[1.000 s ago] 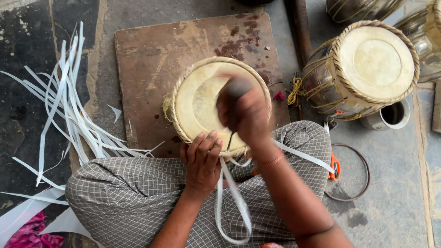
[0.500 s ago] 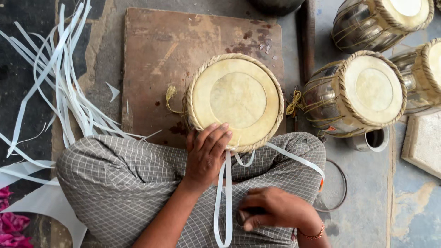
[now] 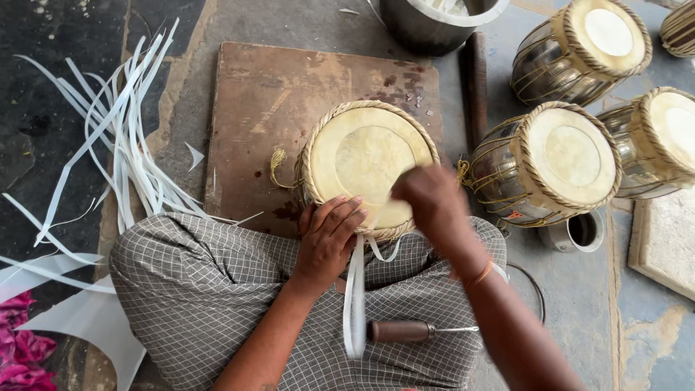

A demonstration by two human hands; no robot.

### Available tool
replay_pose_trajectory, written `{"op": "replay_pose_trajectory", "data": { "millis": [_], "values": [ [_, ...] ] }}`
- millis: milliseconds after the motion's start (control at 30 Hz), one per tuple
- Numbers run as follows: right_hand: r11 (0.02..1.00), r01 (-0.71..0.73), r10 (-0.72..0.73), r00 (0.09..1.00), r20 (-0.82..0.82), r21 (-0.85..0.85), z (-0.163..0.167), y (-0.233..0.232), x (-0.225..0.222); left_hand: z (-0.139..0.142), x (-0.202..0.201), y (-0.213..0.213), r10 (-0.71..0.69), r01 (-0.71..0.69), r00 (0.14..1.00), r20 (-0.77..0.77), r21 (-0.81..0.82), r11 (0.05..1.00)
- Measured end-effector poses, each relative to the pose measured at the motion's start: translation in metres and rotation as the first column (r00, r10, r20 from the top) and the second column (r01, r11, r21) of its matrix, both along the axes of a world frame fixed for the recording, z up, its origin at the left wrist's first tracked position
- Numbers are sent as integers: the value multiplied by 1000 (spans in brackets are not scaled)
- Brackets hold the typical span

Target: The person laces a white plastic strap through the leather rim of a small drum by hand, using a metal awl to create openings and pull the strap through. They use scissors to trim the excess strap material.

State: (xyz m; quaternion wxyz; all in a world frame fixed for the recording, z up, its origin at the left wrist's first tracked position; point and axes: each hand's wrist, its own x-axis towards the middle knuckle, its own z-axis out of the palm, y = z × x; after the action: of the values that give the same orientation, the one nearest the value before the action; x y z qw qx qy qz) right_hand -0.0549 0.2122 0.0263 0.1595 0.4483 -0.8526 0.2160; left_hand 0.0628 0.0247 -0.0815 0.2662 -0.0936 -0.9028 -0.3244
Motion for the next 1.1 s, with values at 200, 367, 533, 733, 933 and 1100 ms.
{"op": "replay_pose_trajectory", "data": {
  "millis": [200,367,533,733,933,1100],
  "values": [
    [684,256,-227,965,134,-683,65,78,-109,6,-1,-3,-37,37,999,2,11,999],
    [753,640,-584,757,291,-152,10,50,-55,11,1,-5,-54,52,998,26,50,997],
    [950,306,-301,951,66,-66,-59,1,64,9,2,-7,-74,72,997,18,105,992],
    [857,435,-215,790,575,-277,-39,-10,41,16,1,-9,-87,84,996,29,98,992],
    [649,491,110,695,710,-582,10,18,8,25,4,-13,-123,114,990,67,127,985],
    [898,335,23,614,789,-287,-7,2,33,23,2,-8,-70,68,997,18,81,994]
  ]
}}
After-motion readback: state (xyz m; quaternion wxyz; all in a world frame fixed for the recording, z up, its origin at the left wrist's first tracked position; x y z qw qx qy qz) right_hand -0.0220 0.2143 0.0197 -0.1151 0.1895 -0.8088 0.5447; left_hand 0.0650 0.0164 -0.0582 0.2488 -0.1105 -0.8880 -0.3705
